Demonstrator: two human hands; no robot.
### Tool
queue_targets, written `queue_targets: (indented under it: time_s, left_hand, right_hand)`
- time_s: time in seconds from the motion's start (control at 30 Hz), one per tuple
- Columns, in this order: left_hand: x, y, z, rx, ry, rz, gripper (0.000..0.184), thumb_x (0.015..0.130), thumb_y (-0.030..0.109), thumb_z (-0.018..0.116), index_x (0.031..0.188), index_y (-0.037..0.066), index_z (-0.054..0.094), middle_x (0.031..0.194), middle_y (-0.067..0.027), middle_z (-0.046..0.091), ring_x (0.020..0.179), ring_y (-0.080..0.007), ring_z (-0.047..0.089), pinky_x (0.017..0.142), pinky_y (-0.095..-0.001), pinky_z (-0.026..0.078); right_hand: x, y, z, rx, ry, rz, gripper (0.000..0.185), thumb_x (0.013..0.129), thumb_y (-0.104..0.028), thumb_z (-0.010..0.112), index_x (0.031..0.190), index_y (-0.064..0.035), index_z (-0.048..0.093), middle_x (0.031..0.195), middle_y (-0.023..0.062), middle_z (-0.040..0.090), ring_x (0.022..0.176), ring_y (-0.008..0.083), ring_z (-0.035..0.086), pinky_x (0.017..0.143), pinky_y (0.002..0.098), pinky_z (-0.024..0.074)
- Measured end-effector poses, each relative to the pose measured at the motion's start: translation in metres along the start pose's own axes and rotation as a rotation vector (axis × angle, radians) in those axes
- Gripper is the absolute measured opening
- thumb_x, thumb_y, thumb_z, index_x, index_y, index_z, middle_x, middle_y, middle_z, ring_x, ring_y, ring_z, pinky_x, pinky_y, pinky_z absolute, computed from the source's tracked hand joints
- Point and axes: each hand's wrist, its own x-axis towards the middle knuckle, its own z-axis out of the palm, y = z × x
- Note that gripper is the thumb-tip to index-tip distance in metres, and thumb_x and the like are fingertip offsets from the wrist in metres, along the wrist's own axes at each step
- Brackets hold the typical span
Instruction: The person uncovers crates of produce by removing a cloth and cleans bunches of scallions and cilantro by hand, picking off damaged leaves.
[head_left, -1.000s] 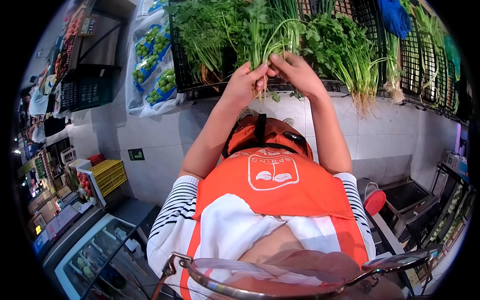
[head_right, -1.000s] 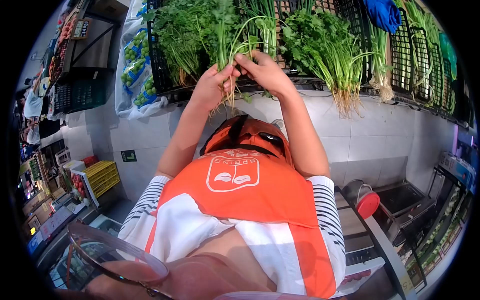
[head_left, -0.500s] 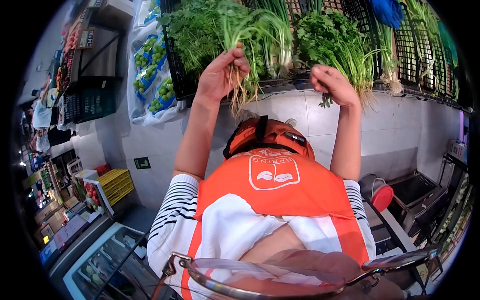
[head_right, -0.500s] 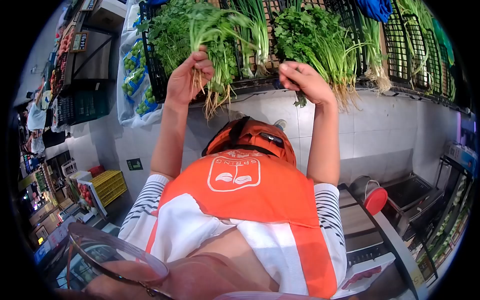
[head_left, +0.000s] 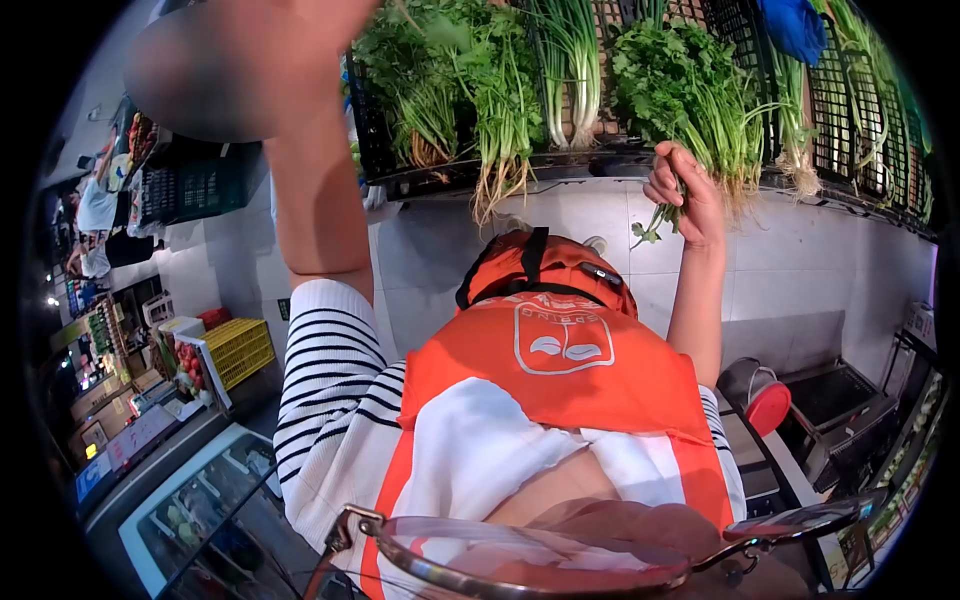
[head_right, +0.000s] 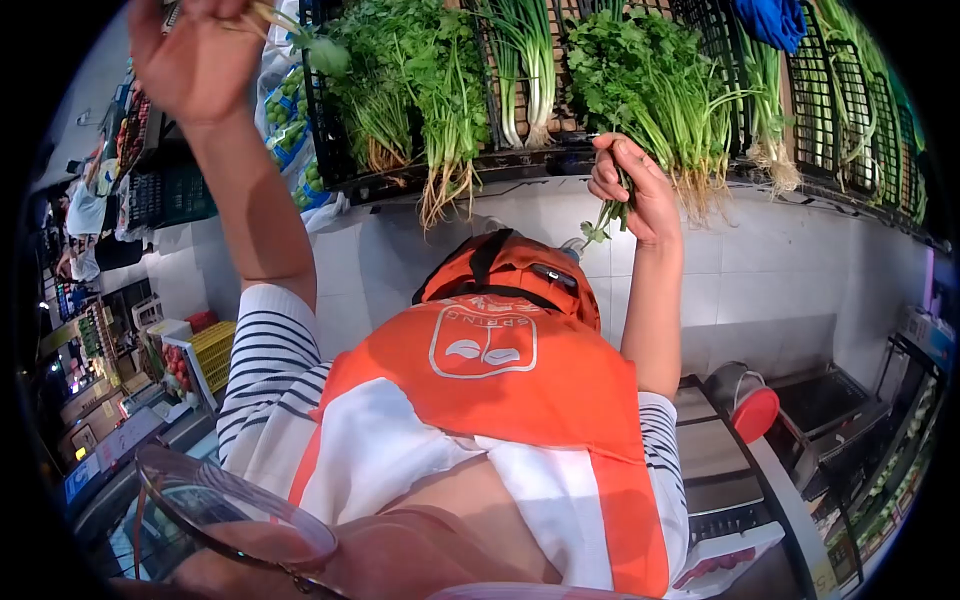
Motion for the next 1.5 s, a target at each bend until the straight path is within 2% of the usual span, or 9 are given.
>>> queue_targets:
  time_s: [0.1, 0.2, 0.33, 0.63, 0.8, 0.87, 0.97, 1.3, 1.5]
  left_hand:
    - [-0.026, 0.032, -0.015, 0.129, 0.188, 0.31, 0.011, 0.083, 0.013, 0.057, 0.089, 0.007, 0.051, 0.07, 0.0007, 0.045, 0.06, -0.0101, 0.038, 0.066, -0.0255, 0.033]
    - [-0.082, 0.034, -0.051, -0.241, 0.478, 0.457, 0.017, 0.08, 0.019, 0.061, 0.074, 0.009, 0.048, 0.062, 0.0016, 0.036, 0.058, -0.0112, 0.035, 0.066, -0.0277, 0.03]
    - [-0.151, -0.055, -0.075, -0.266, 0.799, 0.284, 0.016, 0.084, 0.022, 0.057, 0.089, 0.007, 0.053, 0.061, 0.0022, 0.032, 0.058, -0.0111, 0.034, 0.062, -0.0279, 0.032]
    - [-0.23, -0.123, -0.075, -0.348, 0.566, 0.212, 0.03, 0.091, 0.034, 0.046, 0.071, 0.011, 0.048, 0.064, 0.0033, 0.032, 0.061, -0.0101, 0.036, 0.068, -0.0263, 0.033]
    - [-0.234, -0.095, -0.072, -0.047, 0.699, -0.172, 0.033, 0.092, 0.032, 0.045, 0.099, 0.003, 0.057, 0.06, 0.0053, 0.032, 0.055, -0.007, 0.035, 0.064, -0.0247, 0.035]
    - [-0.239, -0.097, -0.082, 0.028, 0.688, -0.298, 0.04, 0.091, 0.028, 0.046, 0.116, -0.003, 0.048, 0.073, 0.0004, 0.052, 0.067, -0.0091, 0.05, 0.067, -0.0252, 0.043]
    - [-0.227, -0.106, -0.075, 0.108, 0.729, -0.475, 0.039, 0.09, 0.025, 0.049, 0.117, -0.004, 0.048, 0.104, -0.0124, 0.058, 0.093, -0.0184, 0.058, 0.076, -0.0281, 0.048]
    - [-0.226, -0.135, -0.095, -0.096, 0.865, -0.543, 0.026, 0.085, 0.016, 0.058, 0.106, 0.002, 0.054, 0.095, -0.0061, 0.058, 0.084, -0.0158, 0.058, 0.071, -0.0316, 0.05]
    - [-0.221, -0.135, -0.105, -0.204, 0.827, -0.583, 0.029, 0.085, 0.013, 0.056, 0.11, 0.0, 0.05, 0.092, -0.0073, 0.058, 0.08, -0.017, 0.058, 0.075, -0.033, 0.05]
  right_hand:
    - [0.005, 0.014, 0.003, -0.011, 0.023, 0.06, 0.02, 0.089, -0.013, 0.048, 0.102, 0.0013, 0.053, 0.065, 0.0012, 0.047, 0.048, 0.0047, 0.035, 0.049, 0.0197, 0.0272]
    - [0.016, 0.033, 0.015, -0.159, 0.025, 0.183, 0.021, 0.088, -0.014, 0.05, 0.102, 0.002, 0.053, 0.065, 0.0001, 0.047, 0.048, 0.0047, 0.036, 0.048, 0.0184, 0.027]
    - [0.052, 0.056, 0.038, -0.536, 0.123, 0.208, 0.022, 0.087, -0.019, 0.053, 0.097, -0.0001, 0.054, 0.063, -0.004, 0.044, 0.05, 0.0036, 0.034, 0.048, 0.0182, 0.0276]
    - [0.087, 0.091, 0.066, -1.589, 0.319, -0.005, 0.026, 0.075, -0.026, 0.068, 0.075, -0.0017, 0.06, 0.057, -0.0047, 0.049, 0.052, 0.0041, 0.04, 0.046, 0.0212, 0.0309]
    - [0.079, 0.081, 0.071, -0.97, 0.287, 0.025, 0.021, 0.076, -0.021, 0.066, 0.078, -0.0007, 0.061, 0.06, -0.0045, 0.05, 0.049, 0.0051, 0.04, 0.045, 0.0213, 0.0316]
    - [0.069, 0.072, 0.092, -0.694, 0.262, 0.136, 0.019, 0.078, -0.02, 0.065, 0.081, -0.0017, 0.061, 0.061, -0.0055, 0.049, 0.049, 0.0029, 0.037, 0.045, 0.0194, 0.0279]
    - [0.065, 0.085, 0.107, -0.676, 0.229, 0.131, 0.016, 0.08, -0.019, 0.064, 0.084, -0.0035, 0.061, 0.06, -0.0061, 0.047, 0.05, 0.0008, 0.034, 0.045, 0.0172, 0.0244]
    - [0.047, 0.128, 0.125, -1.312, 0.243, 0.04, 0.019, 0.08, -0.018, 0.062, 0.073, -0.0001, 0.06, 0.058, -0.0024, 0.049, 0.055, 0.0059, 0.041, 0.05, 0.023, 0.0331]
    - [0.033, 0.084, 0.111, -0.132, -0.037, 0.054, 0.024, 0.084, -0.023, 0.053, 0.065, -0.0085, 0.05, 0.055, -0.0046, 0.043, 0.044, 0.0022, 0.036, 0.046, 0.0206, 0.0275]
